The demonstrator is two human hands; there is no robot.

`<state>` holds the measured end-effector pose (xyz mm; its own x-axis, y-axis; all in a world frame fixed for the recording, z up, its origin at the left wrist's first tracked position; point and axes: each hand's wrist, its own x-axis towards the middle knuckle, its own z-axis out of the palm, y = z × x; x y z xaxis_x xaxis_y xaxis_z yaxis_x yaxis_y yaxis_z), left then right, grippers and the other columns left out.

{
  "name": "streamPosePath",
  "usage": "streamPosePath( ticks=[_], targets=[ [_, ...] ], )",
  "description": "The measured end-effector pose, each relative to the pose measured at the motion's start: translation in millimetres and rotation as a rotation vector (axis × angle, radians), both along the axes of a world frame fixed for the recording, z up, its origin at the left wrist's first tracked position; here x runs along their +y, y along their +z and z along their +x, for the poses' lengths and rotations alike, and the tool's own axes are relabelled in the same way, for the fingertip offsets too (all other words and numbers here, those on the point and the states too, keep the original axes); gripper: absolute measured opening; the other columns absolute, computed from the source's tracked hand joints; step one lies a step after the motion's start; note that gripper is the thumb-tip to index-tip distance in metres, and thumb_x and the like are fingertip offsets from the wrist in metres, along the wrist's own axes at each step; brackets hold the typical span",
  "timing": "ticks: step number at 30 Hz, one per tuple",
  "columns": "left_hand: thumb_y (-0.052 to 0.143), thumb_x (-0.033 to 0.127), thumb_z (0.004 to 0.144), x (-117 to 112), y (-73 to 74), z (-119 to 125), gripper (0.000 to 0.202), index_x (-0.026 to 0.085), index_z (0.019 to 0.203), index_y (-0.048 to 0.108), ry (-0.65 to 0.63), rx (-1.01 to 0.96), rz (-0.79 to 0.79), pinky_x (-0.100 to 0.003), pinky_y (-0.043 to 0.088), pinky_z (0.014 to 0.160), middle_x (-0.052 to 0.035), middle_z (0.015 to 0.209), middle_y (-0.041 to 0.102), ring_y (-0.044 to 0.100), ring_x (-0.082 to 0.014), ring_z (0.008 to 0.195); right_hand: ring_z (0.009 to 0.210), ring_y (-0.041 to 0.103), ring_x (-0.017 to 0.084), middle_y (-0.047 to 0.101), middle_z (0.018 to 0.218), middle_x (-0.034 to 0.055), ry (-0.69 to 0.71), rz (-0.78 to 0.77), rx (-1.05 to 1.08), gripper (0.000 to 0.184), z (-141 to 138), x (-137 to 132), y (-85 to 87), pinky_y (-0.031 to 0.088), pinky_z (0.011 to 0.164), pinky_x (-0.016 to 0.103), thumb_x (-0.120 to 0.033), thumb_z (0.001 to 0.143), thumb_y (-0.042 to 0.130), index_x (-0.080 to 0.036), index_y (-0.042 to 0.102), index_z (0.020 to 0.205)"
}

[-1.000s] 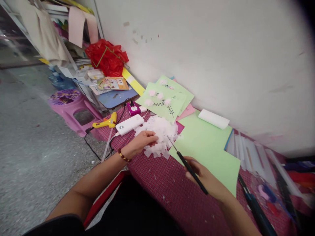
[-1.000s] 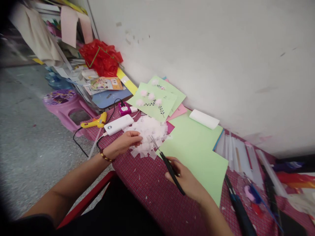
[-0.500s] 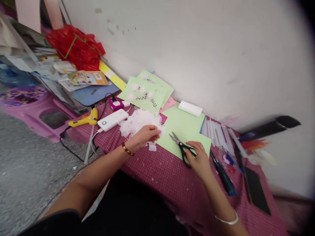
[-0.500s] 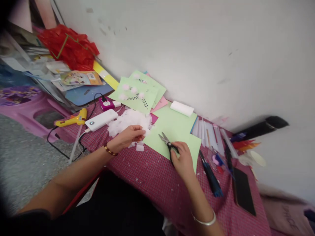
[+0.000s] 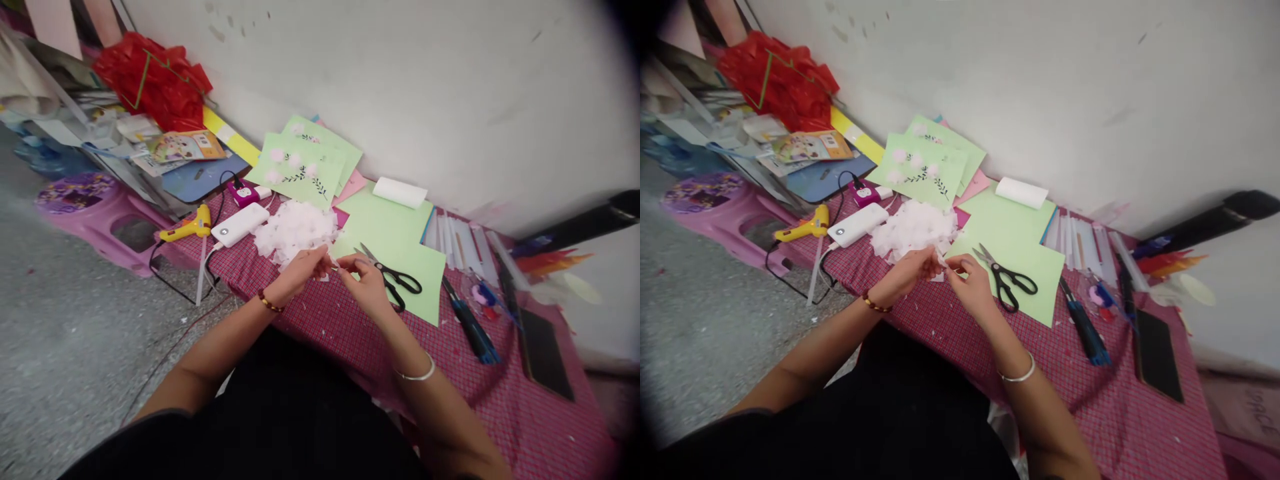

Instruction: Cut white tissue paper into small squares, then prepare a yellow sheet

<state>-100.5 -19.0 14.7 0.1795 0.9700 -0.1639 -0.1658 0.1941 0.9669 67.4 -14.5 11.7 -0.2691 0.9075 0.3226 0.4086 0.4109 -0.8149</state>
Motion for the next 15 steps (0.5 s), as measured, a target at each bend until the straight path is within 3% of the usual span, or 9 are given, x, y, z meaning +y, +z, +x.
streamPosePath(
  ticks=[5,9,15],
  targets=[
    [0.067,0.031,0.074,-4,-4.9,-1,0.019,0.014,0.065,0.063,-0.042,0.084,0.047,-0.022,0.031,0.053,0.0028,0.057,0.052,0.041,-0.0069,0.053,0.076,0.063,0.019,0.067,0.086,0.0058,0.004,-0.036,0.020,0.010,2,-5,-2.4,0.053,0.074,0.036,-0.025,0.082,0.057,-0.020,0.066,0.082],
    [0.063,0.030,0.076,-4,-10.6,3,0.017,0.015,0.069,0.063,-0.035,0.103,0.069,-0.022,0.030,0.055,0.0032,0.059,0.051,0.040,-0.0075,0.054,0.075,0.062,0.018,0.065,0.086,0.0049,0.023,-0.118,0.104,0.009,1,-5,-5.2,0.052,0.073,0.034,-0.027,0.081,0.060,-0.020,0.065,0.083],
    [0.056,0.027,0.078,-21,-10.2,15,0.017,0.016,0.066,0.060,-0.003,0.314,0.277,-0.024,0.036,0.066,0.0015,0.065,0.054,0.047,-0.0108,0.066,0.066,0.056,0.015,0.058,0.074,0.0002,-0.001,-0.328,0.263,0.019,6,-5,-16.7,0.048,0.064,0.030,-0.037,0.080,0.063,-0.020,0.059,0.071]
  ],
)
